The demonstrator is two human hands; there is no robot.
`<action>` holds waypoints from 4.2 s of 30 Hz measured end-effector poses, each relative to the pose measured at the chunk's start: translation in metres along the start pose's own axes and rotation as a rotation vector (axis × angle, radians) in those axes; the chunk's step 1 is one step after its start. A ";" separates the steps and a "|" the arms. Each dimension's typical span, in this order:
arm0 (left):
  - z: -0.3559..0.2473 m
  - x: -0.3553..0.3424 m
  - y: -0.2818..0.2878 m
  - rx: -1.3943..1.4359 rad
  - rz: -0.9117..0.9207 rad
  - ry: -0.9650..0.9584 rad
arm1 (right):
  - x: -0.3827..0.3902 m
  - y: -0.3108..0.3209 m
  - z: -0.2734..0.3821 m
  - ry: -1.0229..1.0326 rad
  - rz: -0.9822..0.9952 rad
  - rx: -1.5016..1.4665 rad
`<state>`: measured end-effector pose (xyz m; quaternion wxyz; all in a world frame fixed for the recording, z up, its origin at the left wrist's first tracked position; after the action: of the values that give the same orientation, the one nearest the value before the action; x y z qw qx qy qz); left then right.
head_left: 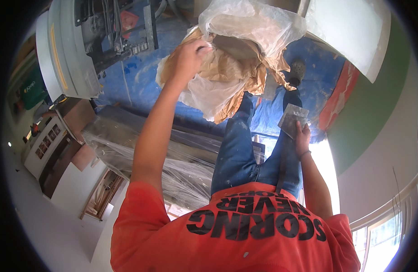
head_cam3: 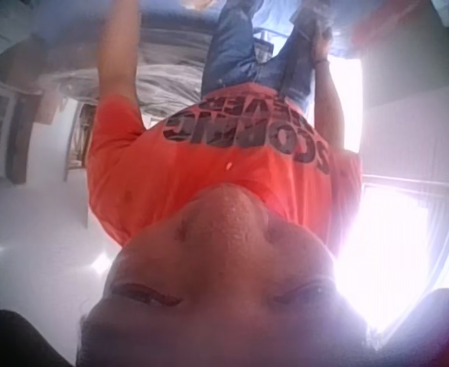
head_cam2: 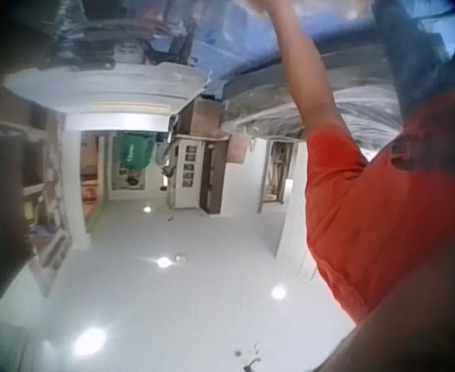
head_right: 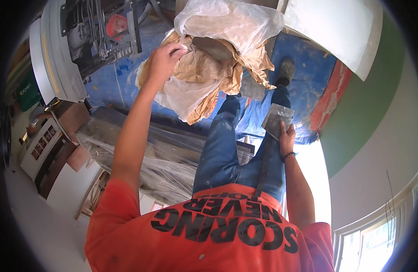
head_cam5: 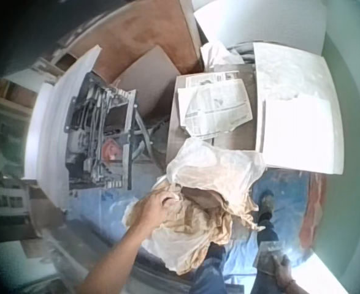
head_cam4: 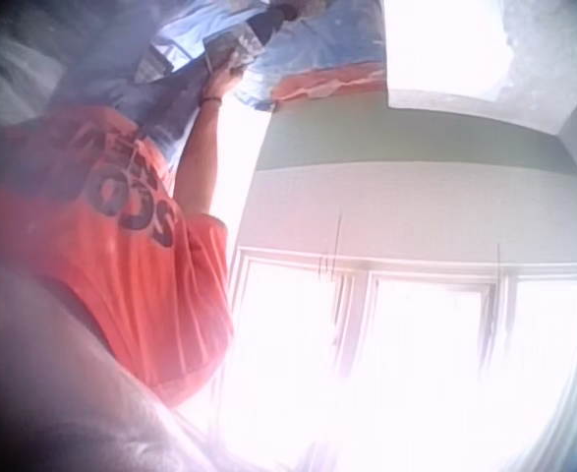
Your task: The person applies a white joint compound to a ceiling corner using a putty knife and hawk. They repeatedly scoop compound from a bag, spread it on the hawk, and apply it to the ceiling, smoothing the surface. The person also cleans the putty knife on a board during the process.
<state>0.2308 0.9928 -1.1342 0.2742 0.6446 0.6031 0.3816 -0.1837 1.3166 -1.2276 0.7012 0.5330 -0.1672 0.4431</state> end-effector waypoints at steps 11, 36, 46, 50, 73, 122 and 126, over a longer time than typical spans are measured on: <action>0.083 -0.048 -0.192 -0.517 0.405 -0.131 | 0.004 -0.007 -0.013 -0.012 -0.002 -0.062; 0.072 -0.040 -0.232 -0.370 0.439 -0.094 | 0.002 -0.010 -0.008 -0.023 -0.007 -0.105; 0.068 -0.032 -0.250 -0.323 0.397 -0.050 | 0.003 -0.012 -0.004 -0.006 -0.021 -0.054; 0.067 -0.030 -0.256 -0.308 0.387 -0.043 | 0.005 -0.013 -0.007 -0.009 -0.022 -0.029; 0.021 -0.003 -0.088 0.364 0.096 0.222 | 0.006 -0.033 0.005 0.136 -0.057 0.066; 0.107 -0.038 -0.236 -0.331 -0.053 0.121 | -0.055 0.003 0.017 0.322 -0.321 0.247; 0.117 -0.040 -0.229 -0.262 0.020 0.273 | -0.056 0.000 0.013 0.339 -0.330 0.215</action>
<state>0.1980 0.9940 -1.3923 0.2676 0.5516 0.5731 0.5437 -0.2120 1.2802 -1.2621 0.7213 0.5427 0.0903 0.4208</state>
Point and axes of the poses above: each hand's wrist, its own x-axis away from the middle knuckle, its own y-axis out of the back of the hand, z = x × y, the point moved 6 cm from there along -x, towards the middle knuckle, and after that the axes turned 15 degrees about -z, right-handed, at the moved point
